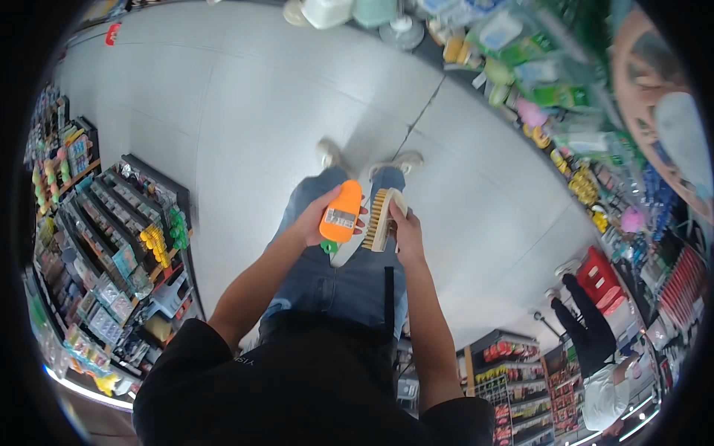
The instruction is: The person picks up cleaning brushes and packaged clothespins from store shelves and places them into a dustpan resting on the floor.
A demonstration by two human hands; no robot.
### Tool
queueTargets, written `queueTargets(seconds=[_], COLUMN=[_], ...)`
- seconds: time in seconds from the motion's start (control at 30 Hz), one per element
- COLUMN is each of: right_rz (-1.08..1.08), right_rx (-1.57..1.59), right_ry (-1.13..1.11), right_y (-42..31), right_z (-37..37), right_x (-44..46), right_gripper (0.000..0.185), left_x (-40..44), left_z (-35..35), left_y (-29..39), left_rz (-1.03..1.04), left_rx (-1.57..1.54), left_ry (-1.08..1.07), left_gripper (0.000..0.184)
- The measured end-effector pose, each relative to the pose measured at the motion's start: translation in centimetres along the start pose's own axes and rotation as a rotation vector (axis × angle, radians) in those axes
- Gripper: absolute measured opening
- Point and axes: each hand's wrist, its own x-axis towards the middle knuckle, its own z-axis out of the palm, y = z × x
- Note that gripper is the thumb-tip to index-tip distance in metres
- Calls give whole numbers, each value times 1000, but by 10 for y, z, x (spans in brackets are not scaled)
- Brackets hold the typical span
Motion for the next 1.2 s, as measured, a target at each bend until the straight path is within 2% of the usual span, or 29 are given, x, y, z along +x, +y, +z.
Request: queueTargets(seconds=[0.1, 0.2, 0.3, 0.37, 0.47, 0.57, 0.67, 0.87, 0.97, 1.07, 1.17, 1.2], right_rz=[-122, -299, -418, -570, -768, -1271, -1235, -1277, -1387, -1510, -1368, -1392], right_rx=[-75, -303, -714, -780, -798, -1225, -1392, -1320, -1303, -1439, -1402, -1402], right_ry=[-25, 10, 38, -63, -266, -147, -33, -234, -309, -173, -157, -201], right_y=[-26, -40, -39, -32, -5, 28, 40, 32, 25, 9, -18, -30], right_z=[40, 90, 142, 193, 274, 328, 390, 462, 500, 543, 596, 614], right_x=[-43, -80, -107, -137, -183, -189, -225, -207, -191, -181, -161, -148], right_gripper=[40, 38, 36, 36, 36, 34, 34, 34, 33, 32, 30, 29], left_x=[-51, -110, -163, -210, -278, -336, -399, -451, -460, -471, -481, -484], left_z=[13, 28, 3, -16, -59, -115, -148, -181, -181, -182, -188, -191], left_y=[0, 14, 21, 31, 39, 45, 50, 75, 104, 138, 180, 196], left_rz=[129, 257, 396, 519, 611, 702, 811, 1024, 1081, 1099, 1118, 1126], left_rx=[19, -38, -6, 88, 83, 24, -153, -295, -319, -344, -365, -368], left_ry=[-82, -105, -158, -149, -87, -33, -9, -137, -169, -173, -155, -142], left_gripper=[50, 44, 42, 45, 38, 38, 36, 36, 37, 37, 38, 39])
